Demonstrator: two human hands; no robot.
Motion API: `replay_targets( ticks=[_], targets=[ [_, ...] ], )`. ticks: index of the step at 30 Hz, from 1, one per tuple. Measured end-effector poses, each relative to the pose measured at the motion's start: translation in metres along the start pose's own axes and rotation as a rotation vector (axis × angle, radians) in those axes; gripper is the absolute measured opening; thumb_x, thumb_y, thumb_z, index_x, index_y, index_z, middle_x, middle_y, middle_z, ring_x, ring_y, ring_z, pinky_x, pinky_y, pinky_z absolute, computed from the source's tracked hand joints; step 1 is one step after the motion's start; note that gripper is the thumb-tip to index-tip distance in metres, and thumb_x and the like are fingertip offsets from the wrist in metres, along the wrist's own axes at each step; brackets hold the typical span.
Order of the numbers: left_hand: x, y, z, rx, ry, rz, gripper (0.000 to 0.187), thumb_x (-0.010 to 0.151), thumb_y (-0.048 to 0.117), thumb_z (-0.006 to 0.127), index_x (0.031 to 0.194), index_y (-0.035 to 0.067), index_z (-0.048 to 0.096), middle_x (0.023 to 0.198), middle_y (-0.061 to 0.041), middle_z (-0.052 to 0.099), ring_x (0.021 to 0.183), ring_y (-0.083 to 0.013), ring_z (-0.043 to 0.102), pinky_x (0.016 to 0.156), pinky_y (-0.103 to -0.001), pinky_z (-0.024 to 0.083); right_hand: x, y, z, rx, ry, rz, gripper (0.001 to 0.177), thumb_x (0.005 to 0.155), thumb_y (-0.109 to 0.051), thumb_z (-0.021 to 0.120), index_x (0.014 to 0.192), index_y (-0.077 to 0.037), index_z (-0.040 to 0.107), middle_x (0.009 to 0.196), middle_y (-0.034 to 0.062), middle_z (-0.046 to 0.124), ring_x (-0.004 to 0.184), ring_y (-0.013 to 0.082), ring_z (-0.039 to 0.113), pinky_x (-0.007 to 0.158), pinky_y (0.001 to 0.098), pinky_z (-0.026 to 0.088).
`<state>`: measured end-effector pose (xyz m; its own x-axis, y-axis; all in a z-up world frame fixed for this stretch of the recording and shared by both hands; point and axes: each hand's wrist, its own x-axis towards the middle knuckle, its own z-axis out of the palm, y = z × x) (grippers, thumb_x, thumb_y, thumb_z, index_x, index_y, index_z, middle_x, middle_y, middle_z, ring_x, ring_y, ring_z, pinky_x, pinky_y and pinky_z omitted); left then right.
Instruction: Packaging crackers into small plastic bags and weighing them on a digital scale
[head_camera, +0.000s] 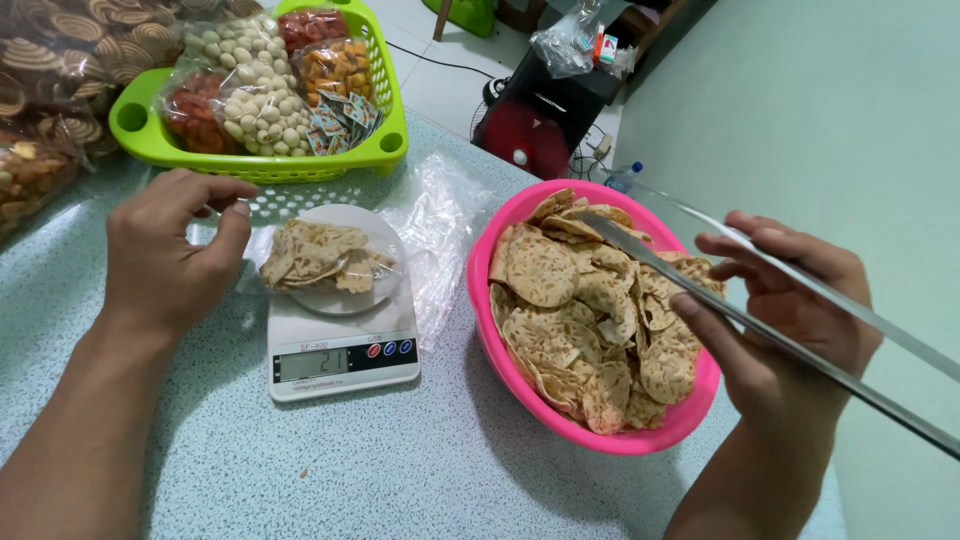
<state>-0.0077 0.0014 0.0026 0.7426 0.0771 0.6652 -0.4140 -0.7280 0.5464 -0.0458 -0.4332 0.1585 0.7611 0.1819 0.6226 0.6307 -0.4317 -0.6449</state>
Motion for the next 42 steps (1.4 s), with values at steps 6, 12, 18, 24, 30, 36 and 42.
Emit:
replay_targets(
  ticks=[6, 12, 18, 24, 30, 36, 42],
  targets=[
    [0.001, 0.001, 0.001, -0.015, 0.010, 0.011, 0.018, 0.099, -0.002, 0.065, 0.109, -0.005, 0.080, 0.100, -0.017, 0.076, 0.089, -0.0275, 0.069, 0.078, -0.040, 0.052, -0.003, -0.006, 0.032, 0.101, -0.140, -0.078, 0.061, 0.081, 0.006, 0.080, 0.132, -0.001, 0.046, 0.134, 0.0245, 0.059, 0.130, 0.0327, 0.065, 0.118, 0.0427, 0.059],
    [0.001, -0.001, 0.002, -0.016, 0.025, 0.021, 0.018, 0.098, -0.002, 0.065, 0.108, -0.004, 0.080, 0.098, -0.016, 0.075, 0.087, -0.0272, 0.068, 0.078, -0.041, 0.052, -0.024, -0.031, 0.065, 0.194, -0.138, -0.092, 0.066, 0.075, -0.004, 0.090, 0.132, -0.006, 0.056, 0.134, 0.0173, 0.066, 0.132, 0.0270, 0.068, 0.114, 0.0384, 0.064],
    [0.001, -0.002, 0.005, -0.049, 0.016, 0.030, 0.014, 0.098, -0.002, 0.065, 0.103, -0.001, 0.078, 0.098, -0.014, 0.075, 0.089, -0.0277, 0.068, 0.080, -0.040, 0.050, -0.086, -0.009, 0.120, 0.281, -0.475, -0.428, 0.063, 0.088, -0.012, 0.094, 0.135, -0.003, 0.054, 0.130, 0.0189, 0.066, 0.121, 0.0275, 0.071, 0.095, 0.0353, 0.062],
    [0.003, 0.006, 0.003, -0.071, 0.001, 0.030, 0.015, 0.098, -0.001, 0.066, 0.105, -0.003, 0.078, 0.098, -0.016, 0.075, 0.088, -0.0285, 0.068, 0.077, -0.041, 0.051, -0.140, -0.024, 0.134, 0.158, -0.336, -0.355, 0.054, 0.089, -0.014, 0.094, 0.127, -0.013, 0.056, 0.132, 0.0262, 0.064, 0.102, 0.0366, 0.077, 0.087, 0.0412, 0.060],
    [-0.001, 0.002, 0.007, -0.093, 0.010, -0.015, 0.015, 0.097, 0.000, 0.066, 0.106, 0.000, 0.079, 0.099, -0.013, 0.075, 0.089, -0.0251, 0.068, 0.074, -0.037, 0.050, -0.146, -0.013, 0.148, 0.216, -0.213, -0.415, 0.046, 0.096, -0.026, 0.083, 0.122, -0.006, 0.051, 0.122, 0.0267, 0.068, 0.099, 0.0327, 0.078, 0.076, 0.0396, 0.063],
    [0.000, 0.002, 0.005, -0.094, -0.003, -0.053, 0.016, 0.097, 0.000, 0.065, 0.105, 0.000, 0.079, 0.098, -0.013, 0.075, 0.087, -0.0239, 0.068, 0.073, -0.037, 0.050, -0.156, -0.008, 0.162, 0.126, -0.007, -0.305, 0.047, 0.083, -0.037, 0.087, 0.109, -0.007, 0.062, 0.099, 0.0134, 0.078, 0.079, 0.0202, 0.081, 0.067, 0.0288, 0.063],
    [0.001, 0.001, 0.009, -0.080, -0.011, -0.051, 0.017, 0.096, 0.001, 0.065, 0.105, 0.000, 0.079, 0.099, -0.014, 0.076, 0.087, -0.0242, 0.068, 0.072, -0.037, 0.050, -0.143, -0.017, 0.147, 0.112, -0.237, -0.348, 0.040, 0.108, -0.029, 0.060, 0.114, 0.010, 0.065, 0.103, 0.0255, 0.071, 0.086, 0.0321, 0.074, 0.074, 0.0376, 0.058]
  ],
)
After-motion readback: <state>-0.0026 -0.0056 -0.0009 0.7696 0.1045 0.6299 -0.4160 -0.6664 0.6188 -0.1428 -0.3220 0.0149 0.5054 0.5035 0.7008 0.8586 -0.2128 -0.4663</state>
